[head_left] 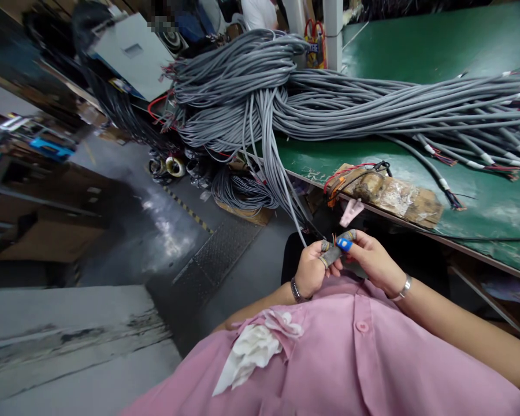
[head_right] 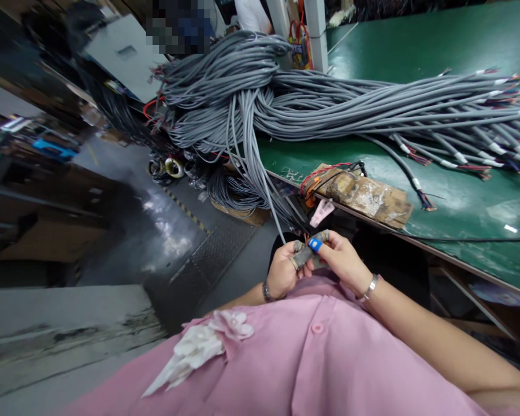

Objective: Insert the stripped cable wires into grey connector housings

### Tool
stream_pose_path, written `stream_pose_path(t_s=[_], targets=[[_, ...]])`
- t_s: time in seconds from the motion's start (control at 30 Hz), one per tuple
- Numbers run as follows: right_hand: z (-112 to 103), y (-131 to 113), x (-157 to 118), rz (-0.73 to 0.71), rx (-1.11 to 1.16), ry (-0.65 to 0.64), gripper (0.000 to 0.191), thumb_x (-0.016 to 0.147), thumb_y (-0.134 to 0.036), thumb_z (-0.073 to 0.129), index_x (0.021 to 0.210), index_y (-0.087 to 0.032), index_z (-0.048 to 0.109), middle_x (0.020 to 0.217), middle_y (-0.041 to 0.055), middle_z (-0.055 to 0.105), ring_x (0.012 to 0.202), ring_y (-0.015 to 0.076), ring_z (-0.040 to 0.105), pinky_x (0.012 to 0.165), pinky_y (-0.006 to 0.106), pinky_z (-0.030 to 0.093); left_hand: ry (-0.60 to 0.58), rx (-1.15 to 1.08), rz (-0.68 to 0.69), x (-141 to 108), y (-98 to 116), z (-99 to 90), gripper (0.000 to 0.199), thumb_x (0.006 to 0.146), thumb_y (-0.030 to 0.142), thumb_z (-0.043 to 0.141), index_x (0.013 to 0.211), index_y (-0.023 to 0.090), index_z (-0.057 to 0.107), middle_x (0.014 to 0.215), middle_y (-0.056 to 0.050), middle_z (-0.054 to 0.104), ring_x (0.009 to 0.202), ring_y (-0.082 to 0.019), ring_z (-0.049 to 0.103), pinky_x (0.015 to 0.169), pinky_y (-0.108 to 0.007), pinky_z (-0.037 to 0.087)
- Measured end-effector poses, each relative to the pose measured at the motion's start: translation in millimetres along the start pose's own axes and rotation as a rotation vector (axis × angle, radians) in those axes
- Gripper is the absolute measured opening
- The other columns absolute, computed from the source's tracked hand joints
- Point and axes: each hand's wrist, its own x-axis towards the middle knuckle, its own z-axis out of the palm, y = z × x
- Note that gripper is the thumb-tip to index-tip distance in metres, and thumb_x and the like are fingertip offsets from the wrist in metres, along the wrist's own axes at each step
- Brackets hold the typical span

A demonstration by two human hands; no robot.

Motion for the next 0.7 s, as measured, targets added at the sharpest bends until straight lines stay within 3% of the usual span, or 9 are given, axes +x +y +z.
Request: stream_pose_path(t_s=[0.13,0.3,0.53,0.7], targets=[[-0.4,-3.8,1.1,-0.001,-0.033,-0.103,0.032,0.073,-0.045,0.072,0.085,-0.017,0.062,0.062,-0.0001,0.062,0.053,0.0116,0.054,0.052,0.025,0.039,-0.032,0.015,-0.011,-0.4,1.6,-0.8,0.029,0.077,0.04,0.063,0.068,0.014,0.057,0.056,-0.001,0.063,0.039,-0.008,0.053,0.036,-0.018,0.03],[3.3,-1.1,1.6,-0.008,0.019,0.039,0.029,0.07,-0.043,0.074,0.075,-0.017,0.062,0.065,-0.0009,0.06,0.053,0.0097,0.051,0.052,0.025,0.04,0.004,-0.029,0.012,0.0,-1.0,1.2,0.03,0.078,0.041,0.064,0.066,0.015,0.055,0.056,0.0,0.062,0.039,-0.008,0.054,0.035,-0.018,0.031],[-1.4,-8.0,-3.3,0.034,0.023,0.01,0.031,0.07,-0.042,0.076,0.087,-0.019,0.064,0.072,-0.0008,0.061,0.057,0.0094,0.049,0.055,0.025,0.04,0.066,-0.083,0.059,0.2,-1.0,2.0,0.029,0.078,0.04,0.065,0.066,0.014,0.055,0.055,0.0,0.061,0.039,-0.007,0.053,0.034,-0.017,0.031],[-6.1,-8.6,-3.8,0.023,-0.006,0.021,0.031,0.067,-0.041,0.078,0.076,-0.017,0.06,0.06,-0.0035,0.055,0.053,0.009,0.045,0.054,0.025,0.038,0.088,-0.109,0.069,3.6,0.5,2.9,0.029,0.078,0.04,0.065,0.068,0.015,0.055,0.056,0.001,0.061,0.039,-0.007,0.053,0.035,-0.017,0.03]])
